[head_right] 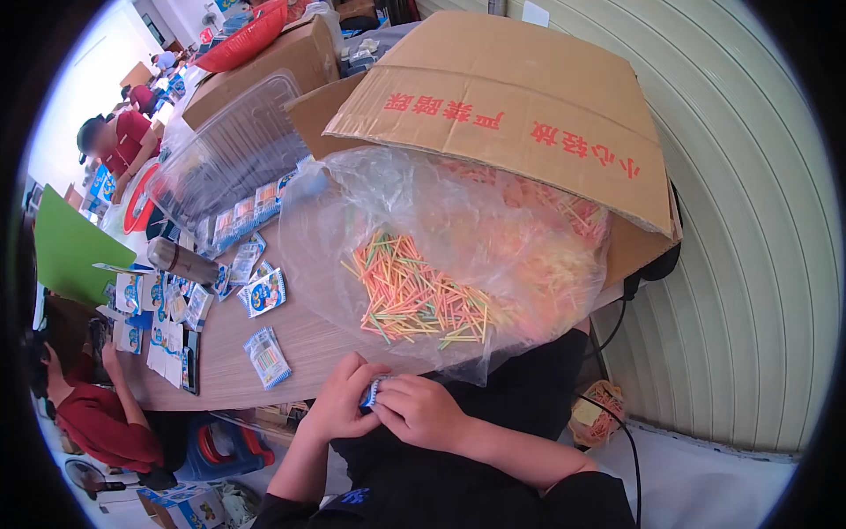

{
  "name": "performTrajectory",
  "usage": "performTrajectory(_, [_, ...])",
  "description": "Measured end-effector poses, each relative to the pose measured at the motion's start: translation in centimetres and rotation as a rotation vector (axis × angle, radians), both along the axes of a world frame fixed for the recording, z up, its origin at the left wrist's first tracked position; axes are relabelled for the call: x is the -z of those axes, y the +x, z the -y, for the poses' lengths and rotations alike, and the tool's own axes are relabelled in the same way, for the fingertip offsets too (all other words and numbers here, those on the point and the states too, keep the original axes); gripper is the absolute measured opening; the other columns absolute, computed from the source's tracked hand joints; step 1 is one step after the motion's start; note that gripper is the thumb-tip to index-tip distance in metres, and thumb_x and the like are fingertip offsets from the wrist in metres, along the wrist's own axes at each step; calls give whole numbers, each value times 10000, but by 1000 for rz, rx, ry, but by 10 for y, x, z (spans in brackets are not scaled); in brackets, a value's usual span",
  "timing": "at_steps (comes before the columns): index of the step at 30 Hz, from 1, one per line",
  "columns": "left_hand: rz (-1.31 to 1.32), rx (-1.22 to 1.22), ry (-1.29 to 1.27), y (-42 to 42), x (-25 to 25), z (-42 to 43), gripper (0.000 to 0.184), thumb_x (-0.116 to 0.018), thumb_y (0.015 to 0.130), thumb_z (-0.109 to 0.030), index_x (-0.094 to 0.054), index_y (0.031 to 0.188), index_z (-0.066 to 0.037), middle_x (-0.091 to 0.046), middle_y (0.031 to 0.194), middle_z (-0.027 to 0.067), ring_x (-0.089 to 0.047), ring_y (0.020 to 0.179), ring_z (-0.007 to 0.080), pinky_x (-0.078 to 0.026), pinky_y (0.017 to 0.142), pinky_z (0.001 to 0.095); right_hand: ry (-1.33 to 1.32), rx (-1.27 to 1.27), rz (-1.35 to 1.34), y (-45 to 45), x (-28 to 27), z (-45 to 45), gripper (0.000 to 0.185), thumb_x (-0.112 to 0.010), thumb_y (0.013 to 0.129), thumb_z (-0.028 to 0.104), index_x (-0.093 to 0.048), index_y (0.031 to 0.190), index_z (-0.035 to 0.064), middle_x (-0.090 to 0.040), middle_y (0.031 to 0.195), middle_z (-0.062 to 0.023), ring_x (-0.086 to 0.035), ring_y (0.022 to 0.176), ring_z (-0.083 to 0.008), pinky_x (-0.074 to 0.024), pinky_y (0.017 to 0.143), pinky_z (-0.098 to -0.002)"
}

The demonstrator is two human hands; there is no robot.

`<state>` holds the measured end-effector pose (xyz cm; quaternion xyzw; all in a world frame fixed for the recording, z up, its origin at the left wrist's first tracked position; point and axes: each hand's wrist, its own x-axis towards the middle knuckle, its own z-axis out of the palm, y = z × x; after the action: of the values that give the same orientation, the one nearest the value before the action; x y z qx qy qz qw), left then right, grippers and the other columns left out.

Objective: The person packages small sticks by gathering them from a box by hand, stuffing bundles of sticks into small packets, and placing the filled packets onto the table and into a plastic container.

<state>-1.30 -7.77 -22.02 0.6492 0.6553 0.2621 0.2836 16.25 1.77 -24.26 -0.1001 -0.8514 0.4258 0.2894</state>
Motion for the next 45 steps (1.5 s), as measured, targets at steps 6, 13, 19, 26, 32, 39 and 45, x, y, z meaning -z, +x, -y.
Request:
performTrajectory(6, [-27,-14,201,-6,-8,-6,595,-761,659,-214,-582,1207,-64,-558,971,126,-600,981,330,-412,1044,493,196,-109,-149,-1,-7,-16,217,-728,799,153,-666,952,11,-666,973,-124,-647,919,-323,-533,848,-424])
performTrajectory(13, [-280,24,157,1,7,0,428,-762,621,-203,-619,1010,-96,-571,840,67,-636,896,261,-348,1142,539,53,-219,-2,6,2,-11,350,-760,811,304,-666,972,8,-661,1007,-161,-617,1030,-345,-510,897,-420])
performTrajectory(19, [-479,63,256,3,17,-1,279,-715,650,-190,-615,897,-106,-567,805,46,-637,862,223,-340,1144,556,65,-292,137,1,7,-13,396,-749,842,365,-688,1016,15,-669,1032,-176,-588,1112,-364,-462,971,-458])
performTrajectory(26, [-489,-80,506,3,34,-9,220,-697,657,-163,-618,856,-113,-599,809,34,-628,816,231,-367,1107,553,86,-193,119,0,9,-14,415,-745,855,381,-697,1088,41,-672,1107,-171,-559,1204,-361,-446,1011,-463])
performTrajectory(32, [-275,-195,346,-2,61,-4,304,-750,617,-113,-639,898,-84,-634,850,78,-633,794,266,-504,861,456,104,-200,225,2,-4,-28,411,-760,857,329,-683,1161,64,-662,1181,-160,-545,1254,-326,-441,1040,-432])
performTrajectory(39, [-52,-505,457,-11,78,-11,248,-767,699,-20,-616,896,-36,-610,785,94,-614,721,276,-481,647,376,-95,301,263,13,-9,-116,405,-690,896,155,-628,1274,22,-627,1280,-160,-513,1313,-308,-410,1088,-401])
performTrajectory(45, [15,-630,460,-8,80,-11,236,-779,763,-42,-619,937,-35,-612,787,95,-626,720,238,-482,640,330,395,649,190,33,-54,-196,405,-631,902,90,-605,1298,7,-561,1364,-182,-470,1338,-354,-396,1108,-417])
